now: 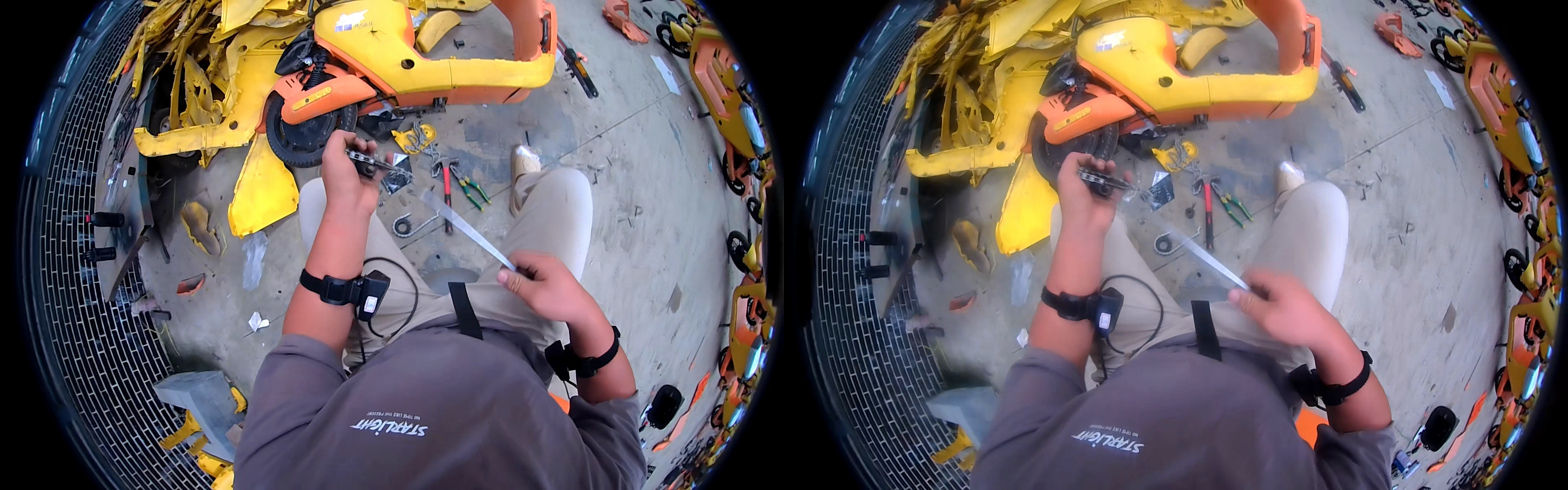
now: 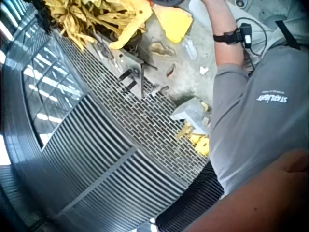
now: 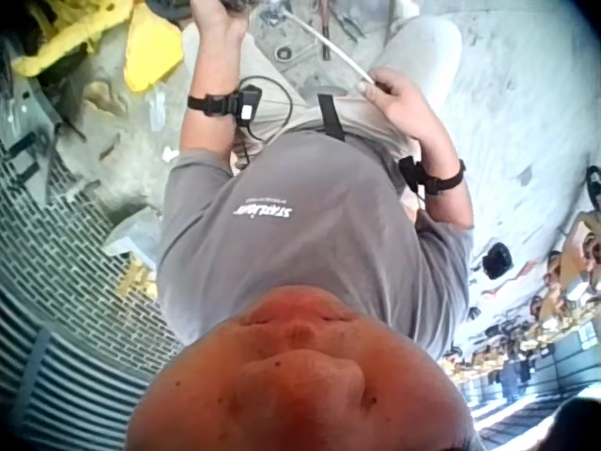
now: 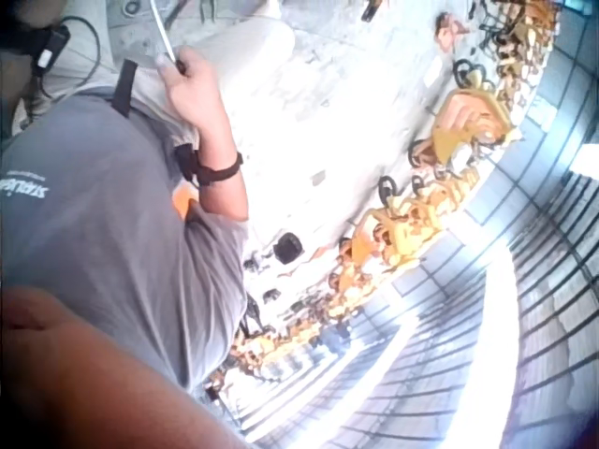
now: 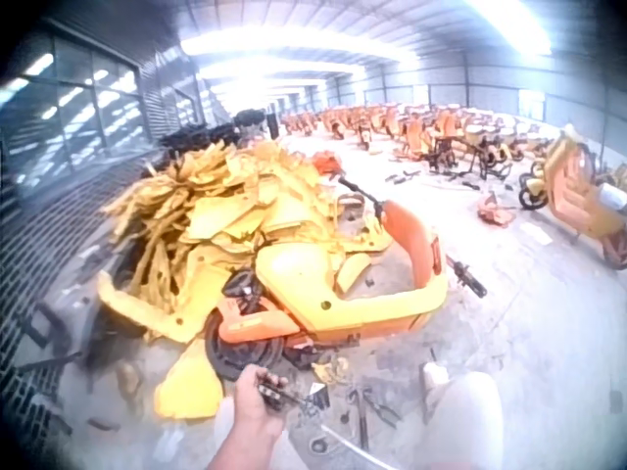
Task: The person holds a small drive gear and chain assembly, using a long screwdriver to leverage and move parts, then handles individual metal chain links and uses pliers to press a pin into a link.
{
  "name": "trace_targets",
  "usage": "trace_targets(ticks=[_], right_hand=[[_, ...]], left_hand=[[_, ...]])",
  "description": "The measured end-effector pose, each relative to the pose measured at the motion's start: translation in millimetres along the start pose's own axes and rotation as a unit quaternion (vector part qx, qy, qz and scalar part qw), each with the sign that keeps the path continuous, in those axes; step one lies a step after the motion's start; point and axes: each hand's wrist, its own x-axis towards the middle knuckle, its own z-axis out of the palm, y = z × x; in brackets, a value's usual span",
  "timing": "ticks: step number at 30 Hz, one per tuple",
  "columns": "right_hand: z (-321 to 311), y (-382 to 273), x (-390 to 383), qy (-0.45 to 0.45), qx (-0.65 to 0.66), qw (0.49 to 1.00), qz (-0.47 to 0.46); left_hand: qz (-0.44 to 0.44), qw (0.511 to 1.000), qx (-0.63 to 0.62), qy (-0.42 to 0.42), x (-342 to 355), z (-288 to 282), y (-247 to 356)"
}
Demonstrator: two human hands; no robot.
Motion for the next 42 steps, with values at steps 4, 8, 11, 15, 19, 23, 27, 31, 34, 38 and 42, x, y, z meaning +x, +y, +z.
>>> trace_targets(ticks=[4, 8, 11, 15, 19, 23, 27, 31, 34, 38, 42], right_hand=[[-15, -17, 46, 0.06, 0.126, 0.99, 0.033], [6, -24, 125, 0.097, 0.118, 0.98, -0.124], [15, -36, 163, 0.103, 0.078, 0.978, -0.164], [17, -33, 214, 0.123, 0.122, 0.971, -0.166], [-11, -42, 254, 0.095, 0.197, 0.973, -0.079], [-28, -38, 290, 0.059, 0.265, 0.962, -0.01], [-44, -28, 311, 0.035, 0.223, 0.974, 0.017], [-60, 37, 355, 0.082, 0.176, 0.978, 0.072], [-65, 137, 386, 0.145, 0.055, 0.976, 0.154], [-51, 298, 404, 0.193, -0.106, 0.945, 0.242], [-16, 336, 402, 0.27, 0.019, 0.92, 0.283]], left_hand=[[-0.131, 0.991, -0.025, -0.001, 5, 10, -9], [-0.184, 0.981, -0.059, -0.003, 14, 18, -18], [-0.153, 0.987, -0.038, -0.034, 17, 35, -24], [-0.16, 0.976, 0.06, -0.132, 36, 35, -23], [-0.121, 0.95, 0.171, -0.231, 66, 27, -18], [-0.139, 0.95, 0.185, -0.21, 98, 7, -25], [-0.119, 0.965, 0.191, -0.132, 115, -7, -25], [-0.109, 0.979, 0.151, -0.085, 120, -13, -13], [-0.097, 0.978, 0.178, -0.052, 119, -18, -14], [-0.055, 0.969, 0.237, -0.044, 127, -25, -21], [-0.014, 0.962, 0.267, -0.048, 129, -35, -22]])
